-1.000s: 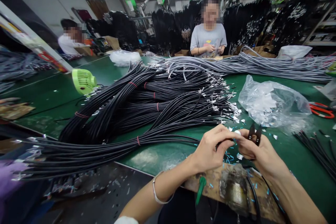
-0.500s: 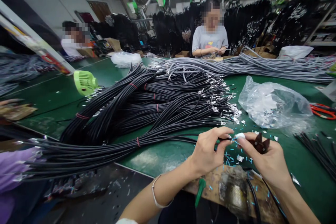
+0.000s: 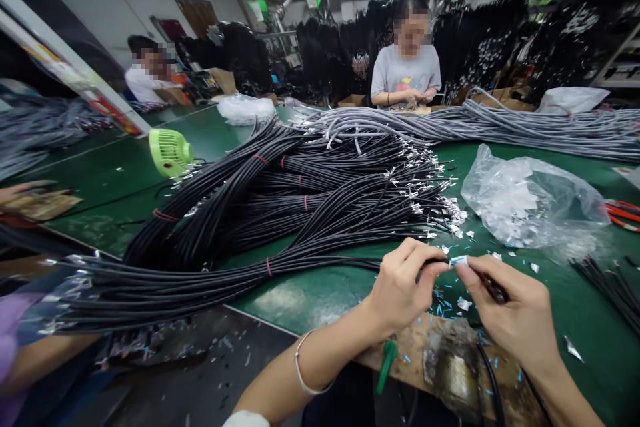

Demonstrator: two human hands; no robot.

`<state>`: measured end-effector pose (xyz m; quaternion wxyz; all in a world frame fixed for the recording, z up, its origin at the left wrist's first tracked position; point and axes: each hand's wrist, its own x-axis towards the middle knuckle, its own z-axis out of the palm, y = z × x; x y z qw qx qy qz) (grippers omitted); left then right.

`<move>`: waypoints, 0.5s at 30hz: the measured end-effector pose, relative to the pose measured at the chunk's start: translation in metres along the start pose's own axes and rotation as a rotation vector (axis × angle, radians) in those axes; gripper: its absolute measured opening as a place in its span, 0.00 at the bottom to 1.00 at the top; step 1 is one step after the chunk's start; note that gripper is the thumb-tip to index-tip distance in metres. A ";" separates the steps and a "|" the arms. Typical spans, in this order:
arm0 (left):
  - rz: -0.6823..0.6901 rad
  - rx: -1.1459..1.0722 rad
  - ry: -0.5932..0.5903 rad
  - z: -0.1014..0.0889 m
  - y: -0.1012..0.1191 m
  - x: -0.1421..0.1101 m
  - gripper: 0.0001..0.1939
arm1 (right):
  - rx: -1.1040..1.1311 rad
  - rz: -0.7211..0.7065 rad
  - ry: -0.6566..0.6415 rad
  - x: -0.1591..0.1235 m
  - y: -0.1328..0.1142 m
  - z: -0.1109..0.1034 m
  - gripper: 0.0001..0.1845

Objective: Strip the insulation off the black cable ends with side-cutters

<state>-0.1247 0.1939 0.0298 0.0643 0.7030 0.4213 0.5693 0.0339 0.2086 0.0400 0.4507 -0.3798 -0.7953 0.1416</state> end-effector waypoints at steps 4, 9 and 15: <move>-0.206 -0.145 -0.031 -0.002 0.003 0.001 0.06 | -0.010 -0.110 -0.034 -0.004 -0.003 0.004 0.06; -0.281 -0.273 0.017 -0.004 0.007 0.003 0.06 | 0.055 0.048 -0.109 -0.005 0.002 0.003 0.03; -0.276 -0.325 0.055 -0.007 0.008 0.005 0.06 | 0.140 0.159 -0.056 -0.004 0.006 0.002 0.13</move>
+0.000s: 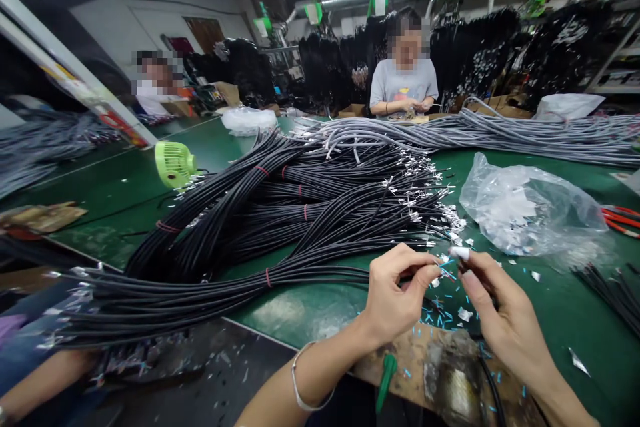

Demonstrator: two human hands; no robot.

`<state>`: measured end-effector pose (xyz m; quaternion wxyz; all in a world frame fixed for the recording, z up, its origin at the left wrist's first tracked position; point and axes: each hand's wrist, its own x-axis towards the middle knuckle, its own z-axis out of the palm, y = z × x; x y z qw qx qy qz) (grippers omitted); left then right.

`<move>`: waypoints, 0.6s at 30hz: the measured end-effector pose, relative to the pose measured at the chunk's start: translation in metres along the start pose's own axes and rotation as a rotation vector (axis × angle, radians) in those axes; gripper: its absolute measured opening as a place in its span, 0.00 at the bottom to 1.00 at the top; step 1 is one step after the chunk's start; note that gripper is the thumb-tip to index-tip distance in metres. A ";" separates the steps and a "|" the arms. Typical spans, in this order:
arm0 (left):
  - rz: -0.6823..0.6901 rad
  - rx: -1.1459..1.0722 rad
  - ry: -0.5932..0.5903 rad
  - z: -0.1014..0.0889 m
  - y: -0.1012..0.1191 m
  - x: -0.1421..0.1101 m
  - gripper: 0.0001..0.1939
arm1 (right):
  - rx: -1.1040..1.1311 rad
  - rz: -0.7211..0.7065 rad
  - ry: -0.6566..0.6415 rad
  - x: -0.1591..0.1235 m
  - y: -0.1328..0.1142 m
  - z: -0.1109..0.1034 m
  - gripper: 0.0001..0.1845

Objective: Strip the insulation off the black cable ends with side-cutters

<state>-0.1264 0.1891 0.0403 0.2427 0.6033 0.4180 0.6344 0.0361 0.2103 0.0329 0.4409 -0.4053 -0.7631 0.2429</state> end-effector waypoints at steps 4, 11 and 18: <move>0.013 0.001 -0.013 -0.001 -0.001 -0.001 0.06 | 0.008 -0.085 -0.044 0.002 -0.005 0.000 0.10; 0.036 0.039 -0.021 -0.001 0.000 -0.001 0.05 | 0.020 -0.107 -0.019 0.005 -0.008 -0.001 0.11; 0.066 0.075 -0.015 -0.001 0.000 -0.001 0.06 | 0.002 -0.086 -0.037 0.004 -0.009 -0.002 0.11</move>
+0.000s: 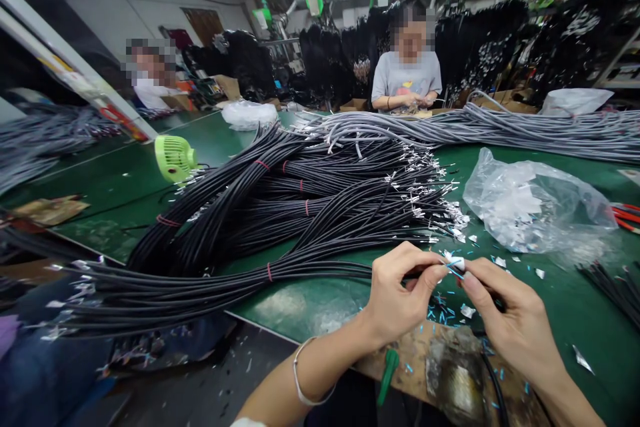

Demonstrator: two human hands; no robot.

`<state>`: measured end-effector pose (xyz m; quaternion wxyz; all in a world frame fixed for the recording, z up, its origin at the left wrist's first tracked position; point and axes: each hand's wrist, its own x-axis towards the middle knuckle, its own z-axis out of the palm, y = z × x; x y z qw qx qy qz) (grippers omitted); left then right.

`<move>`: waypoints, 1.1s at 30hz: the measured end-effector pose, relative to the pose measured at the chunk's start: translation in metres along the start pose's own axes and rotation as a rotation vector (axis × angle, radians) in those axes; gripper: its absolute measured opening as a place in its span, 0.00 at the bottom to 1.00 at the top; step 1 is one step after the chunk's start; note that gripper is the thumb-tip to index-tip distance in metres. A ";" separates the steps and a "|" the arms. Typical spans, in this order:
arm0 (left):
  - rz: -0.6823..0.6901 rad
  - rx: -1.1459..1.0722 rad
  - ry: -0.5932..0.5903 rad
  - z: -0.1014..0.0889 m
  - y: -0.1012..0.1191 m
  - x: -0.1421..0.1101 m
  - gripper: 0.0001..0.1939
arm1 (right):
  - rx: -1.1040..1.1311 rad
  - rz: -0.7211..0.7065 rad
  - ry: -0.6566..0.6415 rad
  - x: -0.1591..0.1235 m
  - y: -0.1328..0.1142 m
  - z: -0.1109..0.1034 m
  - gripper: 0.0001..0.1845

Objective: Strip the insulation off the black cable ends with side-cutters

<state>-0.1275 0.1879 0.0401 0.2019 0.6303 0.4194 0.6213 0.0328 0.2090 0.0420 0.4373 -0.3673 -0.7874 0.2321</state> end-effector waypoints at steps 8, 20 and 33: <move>0.090 0.056 0.018 -0.002 0.005 0.002 0.05 | 0.129 0.065 -0.071 0.000 0.001 -0.001 0.10; 0.323 0.364 0.101 -0.003 -0.005 -0.002 0.03 | -0.004 0.029 0.123 -0.006 0.004 0.002 0.08; -0.226 -0.040 -0.333 -0.016 0.001 0.011 0.17 | -0.068 -0.089 0.062 -0.005 0.001 -0.002 0.08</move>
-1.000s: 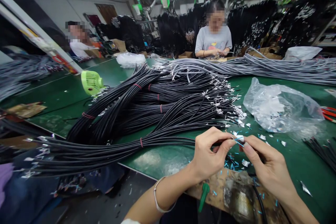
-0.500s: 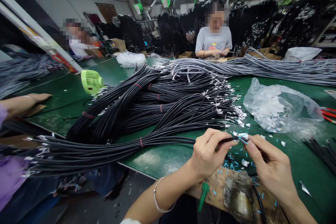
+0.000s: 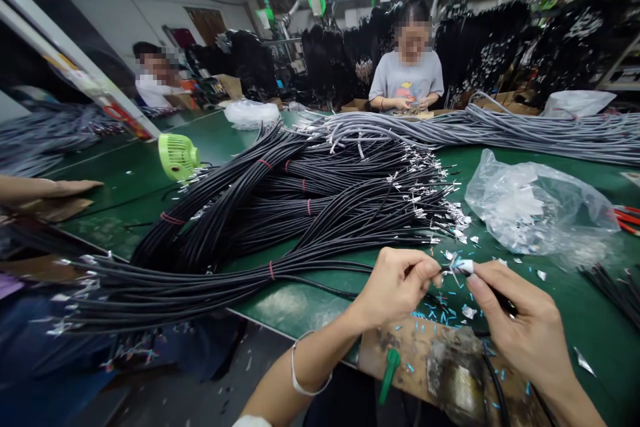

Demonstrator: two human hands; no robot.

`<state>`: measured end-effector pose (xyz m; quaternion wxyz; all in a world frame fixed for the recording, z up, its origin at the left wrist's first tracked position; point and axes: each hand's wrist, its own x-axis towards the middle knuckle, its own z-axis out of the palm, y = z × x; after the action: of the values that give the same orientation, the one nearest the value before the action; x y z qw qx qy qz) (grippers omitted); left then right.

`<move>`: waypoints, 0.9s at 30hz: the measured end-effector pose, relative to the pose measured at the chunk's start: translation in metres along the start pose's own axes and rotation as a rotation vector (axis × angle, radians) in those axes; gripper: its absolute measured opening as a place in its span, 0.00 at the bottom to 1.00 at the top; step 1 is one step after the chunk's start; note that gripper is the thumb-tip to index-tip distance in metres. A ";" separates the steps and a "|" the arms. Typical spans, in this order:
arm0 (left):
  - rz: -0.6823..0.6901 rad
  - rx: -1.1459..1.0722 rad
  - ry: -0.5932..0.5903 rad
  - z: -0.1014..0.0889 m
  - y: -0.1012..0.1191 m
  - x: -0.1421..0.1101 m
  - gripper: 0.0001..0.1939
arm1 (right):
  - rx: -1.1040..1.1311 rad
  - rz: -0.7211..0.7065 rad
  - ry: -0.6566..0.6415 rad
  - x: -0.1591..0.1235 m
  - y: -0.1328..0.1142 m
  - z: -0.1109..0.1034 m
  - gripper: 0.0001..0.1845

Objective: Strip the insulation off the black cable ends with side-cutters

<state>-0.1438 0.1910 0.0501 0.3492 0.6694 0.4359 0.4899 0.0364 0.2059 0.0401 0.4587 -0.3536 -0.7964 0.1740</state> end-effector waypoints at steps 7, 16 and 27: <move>0.133 0.130 0.096 0.004 0.001 -0.001 0.11 | 0.058 0.135 0.021 -0.001 0.004 -0.003 0.05; 0.303 0.203 0.092 0.006 -0.001 0.002 0.05 | 0.549 0.462 -0.159 0.000 0.008 0.003 0.11; 0.233 0.349 0.123 0.016 -0.007 0.001 0.09 | 0.516 0.505 -0.143 0.004 0.011 0.010 0.13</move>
<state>-0.1304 0.1943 0.0402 0.1417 0.7342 0.4545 0.4841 0.0310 0.2167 0.0311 0.4186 -0.3987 -0.6438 0.5013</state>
